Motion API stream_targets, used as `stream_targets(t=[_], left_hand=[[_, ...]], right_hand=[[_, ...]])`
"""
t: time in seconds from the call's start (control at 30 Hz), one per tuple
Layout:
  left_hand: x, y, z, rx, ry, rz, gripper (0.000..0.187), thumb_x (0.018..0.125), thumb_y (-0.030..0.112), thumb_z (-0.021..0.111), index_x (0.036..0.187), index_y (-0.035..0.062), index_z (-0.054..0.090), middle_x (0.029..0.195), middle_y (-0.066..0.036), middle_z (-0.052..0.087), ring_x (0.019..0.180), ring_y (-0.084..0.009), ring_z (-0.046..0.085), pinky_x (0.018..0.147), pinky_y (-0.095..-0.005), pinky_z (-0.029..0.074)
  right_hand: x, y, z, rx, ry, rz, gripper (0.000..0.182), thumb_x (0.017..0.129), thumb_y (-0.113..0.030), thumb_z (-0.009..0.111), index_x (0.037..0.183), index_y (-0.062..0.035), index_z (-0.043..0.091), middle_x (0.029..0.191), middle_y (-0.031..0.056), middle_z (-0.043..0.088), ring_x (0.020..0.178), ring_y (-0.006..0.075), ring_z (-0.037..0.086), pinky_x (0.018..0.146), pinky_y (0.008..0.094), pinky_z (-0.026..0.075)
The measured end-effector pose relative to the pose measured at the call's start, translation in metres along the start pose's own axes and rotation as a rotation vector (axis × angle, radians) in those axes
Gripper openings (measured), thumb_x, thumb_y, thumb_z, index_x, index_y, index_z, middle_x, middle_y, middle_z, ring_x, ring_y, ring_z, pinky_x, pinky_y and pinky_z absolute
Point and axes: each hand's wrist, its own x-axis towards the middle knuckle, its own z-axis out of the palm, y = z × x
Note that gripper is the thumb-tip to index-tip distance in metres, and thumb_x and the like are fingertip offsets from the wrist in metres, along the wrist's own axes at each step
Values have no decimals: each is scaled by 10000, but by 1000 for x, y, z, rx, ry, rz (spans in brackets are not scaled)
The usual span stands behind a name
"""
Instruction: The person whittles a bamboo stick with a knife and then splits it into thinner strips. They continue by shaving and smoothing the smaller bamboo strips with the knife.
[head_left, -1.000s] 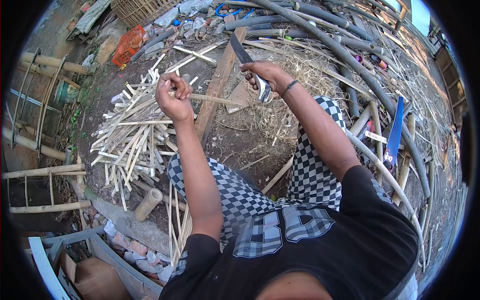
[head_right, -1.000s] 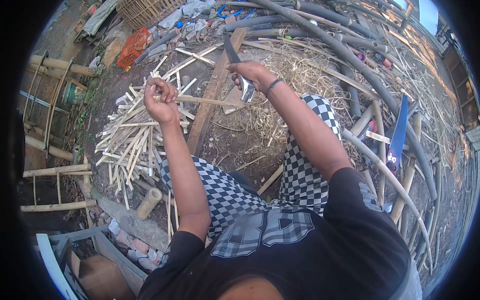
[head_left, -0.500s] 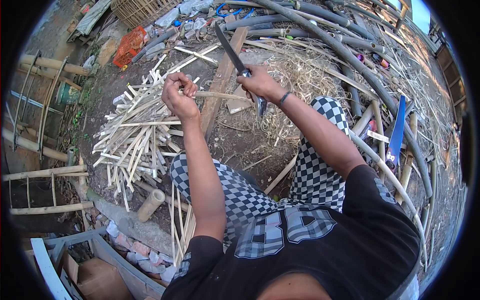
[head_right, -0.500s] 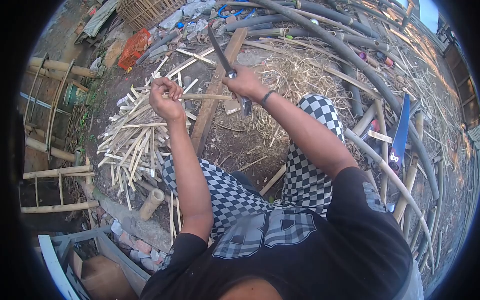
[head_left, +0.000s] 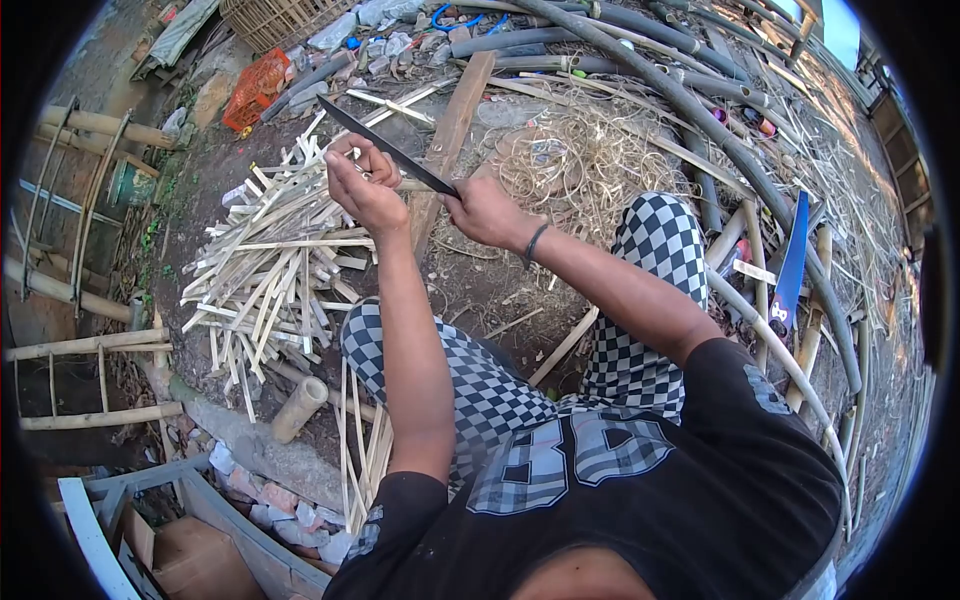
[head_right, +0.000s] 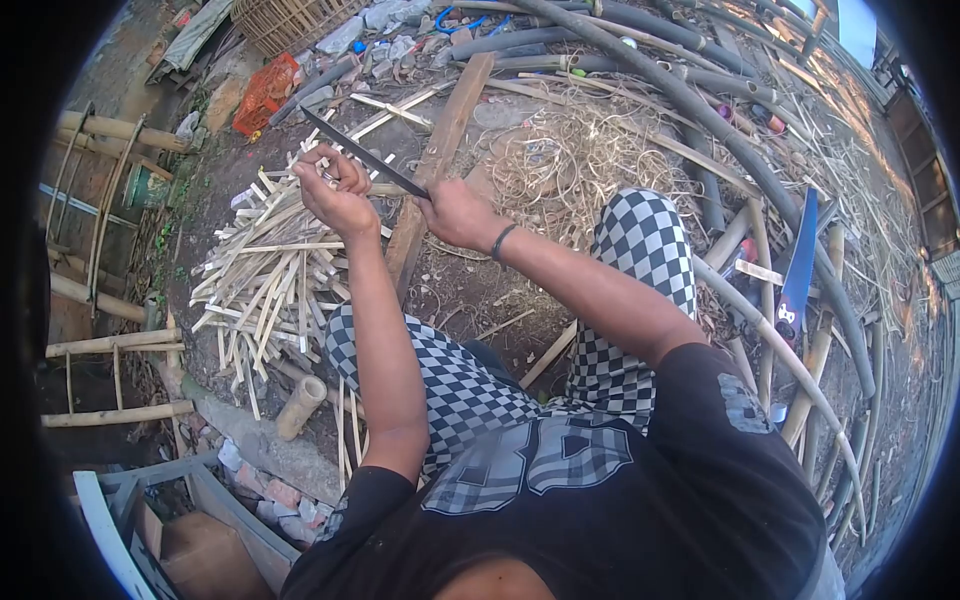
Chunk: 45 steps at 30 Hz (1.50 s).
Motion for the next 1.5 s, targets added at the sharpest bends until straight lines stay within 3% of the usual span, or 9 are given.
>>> stream_targets(t=[0.1, 0.2, 0.27, 0.37, 0.67, 0.87, 1.0, 1.23, 1.5], left_hand=[[4, -4, -10, -137, -101, -28, 639, 985, 648, 331, 676, 93, 394, 505, 46, 239, 411, -61, 156, 409, -251, 132], [7, 2, -19, -175, -233, -136, 636, 987, 640, 339, 650, 101, 364, 484, 45, 229, 400, -64, 150, 410, -257, 122], [9, 0, -26, -150, -222, -151, 629, 990, 634, 336, 649, 107, 351, 468, 47, 206, 390, -68, 142, 408, -263, 121], [11, 3, -34, -133, -93, -197, 602, 1006, 604, 320, 660, 112, 356, 468, 47, 180, 387, -80, 140, 405, -275, 126], [8, 3, -23, -158, -167, -209, 576, 1035, 527, 322, 646, 104, 351, 462, 38, 180, 380, -85, 147, 403, -272, 146], [12, 2, -31, -153, -189, -190, 547, 1038, 510, 334, 660, 113, 342, 465, 46, 182, 384, -78, 121, 402, -275, 128], [9, 4, -29, -114, -137, -187, 535, 1019, 527, 359, 662, 130, 320, 459, 43, 165, 406, -86, 81, 422, -288, 97], [11, 1, -30, -143, -146, -175, 541, 1032, 519, 340, 675, 113, 343, 467, 46, 189, 383, -79, 126, 405, -273, 131], [11, 2, -40, -115, -134, -185, 527, 1028, 516, 333, 674, 126, 342, 452, 35, 170, 405, -93, 95, 425, -292, 99]], right_hand=[[-12, -14, 6, 28, 31, 47, 324, 972, -237, 510, 910, 61, 618, 759, 294, 630, 772, 468, 627, 737, 529, 498], [-23, -1, 26, -15, 81, 74, 318, 973, -244, 494, 933, 58, 587, 758, 308, 633, 763, 479, 632, 737, 543, 509], [-32, 23, 50, -35, 87, 318, 320, 965, -239, 499, 899, 52, 613, 748, 304, 636, 749, 478, 639, 725, 547, 516], [-44, 69, 82, -30, 87, 294, 328, 958, -232, 502, 851, 47, 635, 753, 301, 642, 762, 476, 647, 725, 544, 524], [-14, -12, 33, 100, 129, 193, 323, 978, -244, 488, 933, 54, 604, 697, 299, 618, 706, 494, 618, 694, 541, 507], [-25, 89, 82, -52, 105, 417, 278, 941, -200, 511, 888, 32, 656, 774, 279, 661, 767, 438, 668, 727, 524, 541], [-14, 85, 76, -57, 23, 507, 292, 941, -196, 507, 882, 30, 683, 807, 286, 667, 826, 437, 674, 764, 520, 546], [-7, 11, 49, -19, 123, 202, 306, 976, -242, 487, 924, 34, 607, 730, 277, 647, 717, 451, 655, 661, 535, 516], [-20, 113, 90, -152, 42, 525, 214, 868, -149, 549, 897, 16, 682, 860, 261, 688, 841, 404, 693, 753, 489, 558]])
